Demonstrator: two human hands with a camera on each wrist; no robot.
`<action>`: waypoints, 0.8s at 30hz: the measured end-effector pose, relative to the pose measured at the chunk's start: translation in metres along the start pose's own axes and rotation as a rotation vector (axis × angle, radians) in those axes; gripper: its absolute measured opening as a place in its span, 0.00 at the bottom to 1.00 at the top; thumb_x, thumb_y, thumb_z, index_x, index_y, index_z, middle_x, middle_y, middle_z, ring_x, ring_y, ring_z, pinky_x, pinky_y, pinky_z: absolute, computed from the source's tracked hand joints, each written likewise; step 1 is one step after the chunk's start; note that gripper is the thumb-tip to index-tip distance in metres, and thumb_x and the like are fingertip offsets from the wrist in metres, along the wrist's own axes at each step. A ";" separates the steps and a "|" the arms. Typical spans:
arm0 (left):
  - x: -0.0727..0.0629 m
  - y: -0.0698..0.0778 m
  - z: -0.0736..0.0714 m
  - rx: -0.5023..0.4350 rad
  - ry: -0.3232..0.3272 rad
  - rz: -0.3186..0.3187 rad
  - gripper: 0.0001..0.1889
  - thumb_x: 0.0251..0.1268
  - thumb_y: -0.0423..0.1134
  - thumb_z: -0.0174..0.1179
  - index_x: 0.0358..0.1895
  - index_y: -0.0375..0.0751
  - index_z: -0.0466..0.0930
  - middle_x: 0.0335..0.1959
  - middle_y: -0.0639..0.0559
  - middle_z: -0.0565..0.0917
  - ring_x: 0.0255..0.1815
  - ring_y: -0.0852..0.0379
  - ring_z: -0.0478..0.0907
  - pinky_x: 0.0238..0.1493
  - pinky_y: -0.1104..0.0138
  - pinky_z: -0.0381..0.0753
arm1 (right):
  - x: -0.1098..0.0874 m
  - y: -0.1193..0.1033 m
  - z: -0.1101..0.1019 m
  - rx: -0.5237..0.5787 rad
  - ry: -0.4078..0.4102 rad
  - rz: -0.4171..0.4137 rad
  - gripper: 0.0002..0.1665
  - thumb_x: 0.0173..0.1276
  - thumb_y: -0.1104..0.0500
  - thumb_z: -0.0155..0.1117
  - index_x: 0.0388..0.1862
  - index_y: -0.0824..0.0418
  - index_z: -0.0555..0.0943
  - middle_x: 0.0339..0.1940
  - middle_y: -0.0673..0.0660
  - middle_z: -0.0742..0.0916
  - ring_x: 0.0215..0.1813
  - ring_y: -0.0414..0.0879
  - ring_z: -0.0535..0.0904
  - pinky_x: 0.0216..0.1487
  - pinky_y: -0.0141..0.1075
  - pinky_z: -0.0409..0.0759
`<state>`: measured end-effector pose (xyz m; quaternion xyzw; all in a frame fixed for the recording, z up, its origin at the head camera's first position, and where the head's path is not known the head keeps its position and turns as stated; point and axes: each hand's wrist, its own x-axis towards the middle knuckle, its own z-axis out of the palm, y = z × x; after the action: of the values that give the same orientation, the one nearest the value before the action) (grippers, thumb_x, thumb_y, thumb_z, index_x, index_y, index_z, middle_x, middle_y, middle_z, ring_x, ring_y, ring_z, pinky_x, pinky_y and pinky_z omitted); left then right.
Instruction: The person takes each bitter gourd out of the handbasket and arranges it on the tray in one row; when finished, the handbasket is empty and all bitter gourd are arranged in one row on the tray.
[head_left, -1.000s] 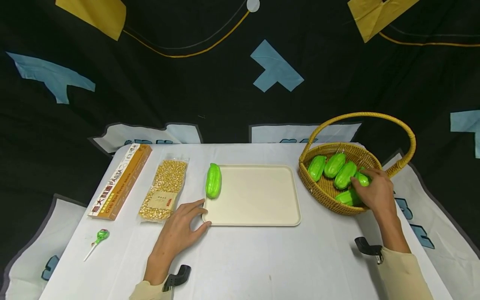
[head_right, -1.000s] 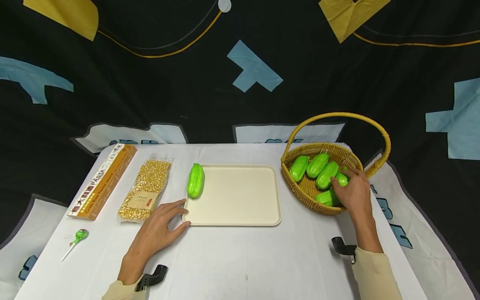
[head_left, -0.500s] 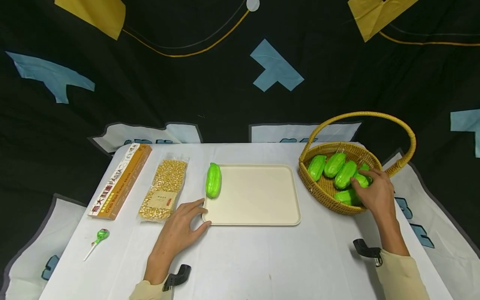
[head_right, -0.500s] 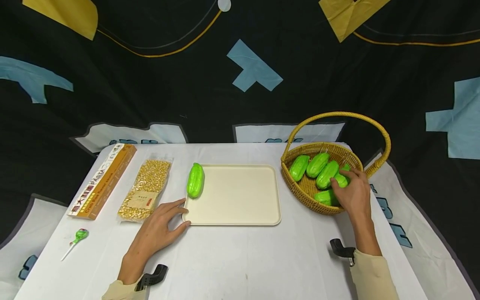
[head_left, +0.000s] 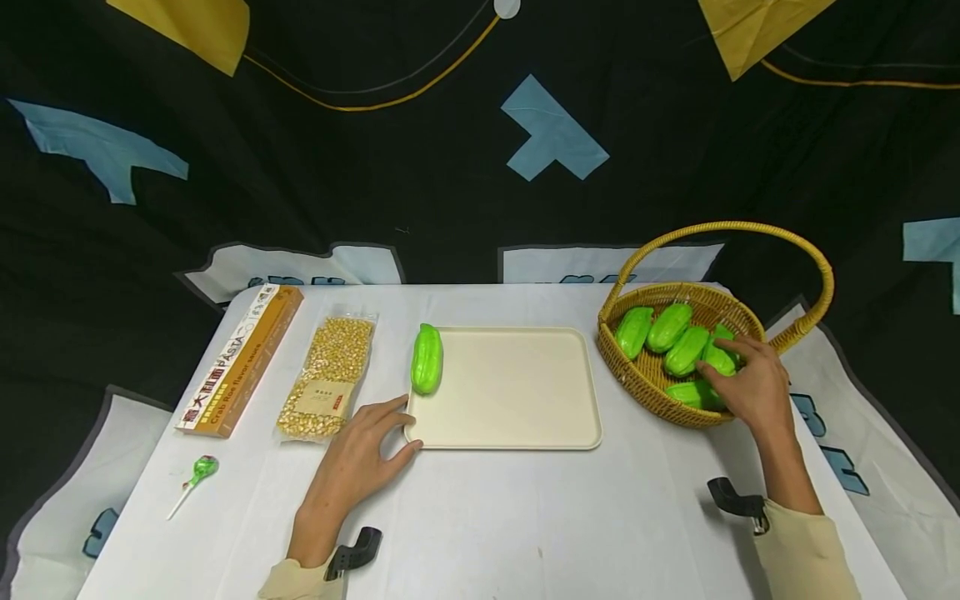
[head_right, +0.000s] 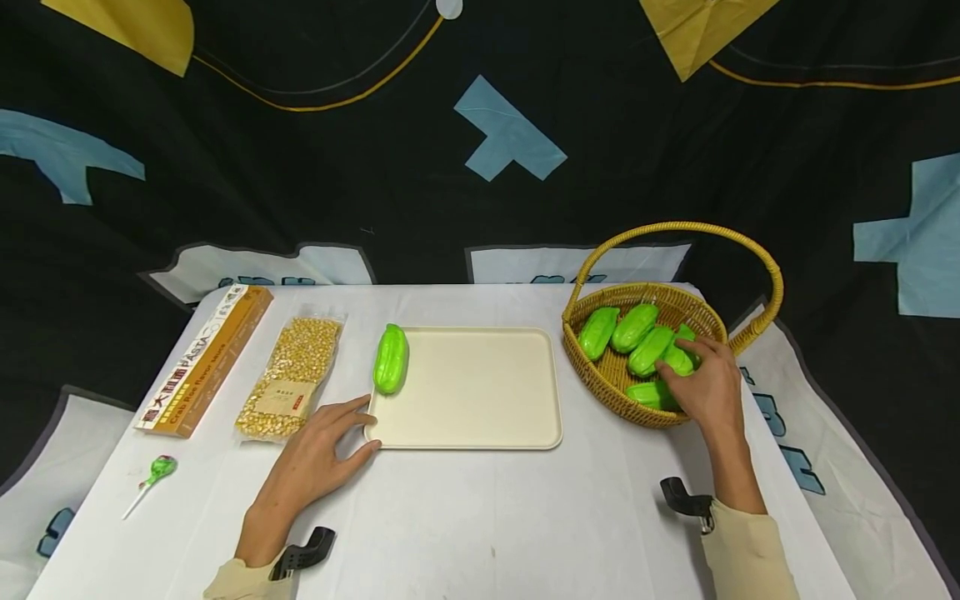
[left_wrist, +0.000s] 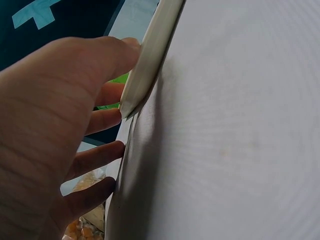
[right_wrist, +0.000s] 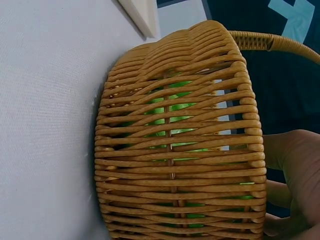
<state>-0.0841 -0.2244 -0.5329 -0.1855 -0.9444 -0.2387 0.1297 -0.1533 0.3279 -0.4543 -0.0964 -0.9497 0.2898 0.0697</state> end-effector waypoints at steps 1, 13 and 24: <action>0.000 0.000 0.000 0.001 -0.001 0.000 0.19 0.63 0.51 0.79 0.51 0.46 0.90 0.71 0.47 0.83 0.66 0.43 0.82 0.67 0.48 0.84 | 0.000 0.000 0.000 0.002 0.001 0.000 0.35 0.75 0.55 0.71 0.72 0.76 0.75 0.79 0.80 0.68 0.82 0.77 0.57 0.80 0.76 0.51; 0.000 0.000 0.000 0.003 -0.008 -0.010 0.19 0.62 0.52 0.80 0.51 0.47 0.90 0.71 0.46 0.83 0.66 0.43 0.82 0.67 0.48 0.84 | -0.008 -0.002 0.004 0.046 0.038 -0.004 0.38 0.74 0.56 0.73 0.75 0.74 0.73 0.80 0.77 0.69 0.81 0.77 0.59 0.81 0.78 0.46; 0.000 0.001 -0.001 -0.001 -0.013 -0.017 0.19 0.62 0.51 0.80 0.51 0.46 0.90 0.71 0.46 0.83 0.67 0.42 0.82 0.68 0.48 0.83 | -0.017 -0.014 0.003 0.113 0.085 -0.126 0.36 0.70 0.58 0.77 0.73 0.71 0.77 0.80 0.72 0.71 0.82 0.73 0.60 0.78 0.79 0.52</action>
<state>-0.0841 -0.2241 -0.5318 -0.1791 -0.9467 -0.2387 0.1213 -0.1398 0.3113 -0.4499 -0.0447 -0.9322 0.3335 0.1333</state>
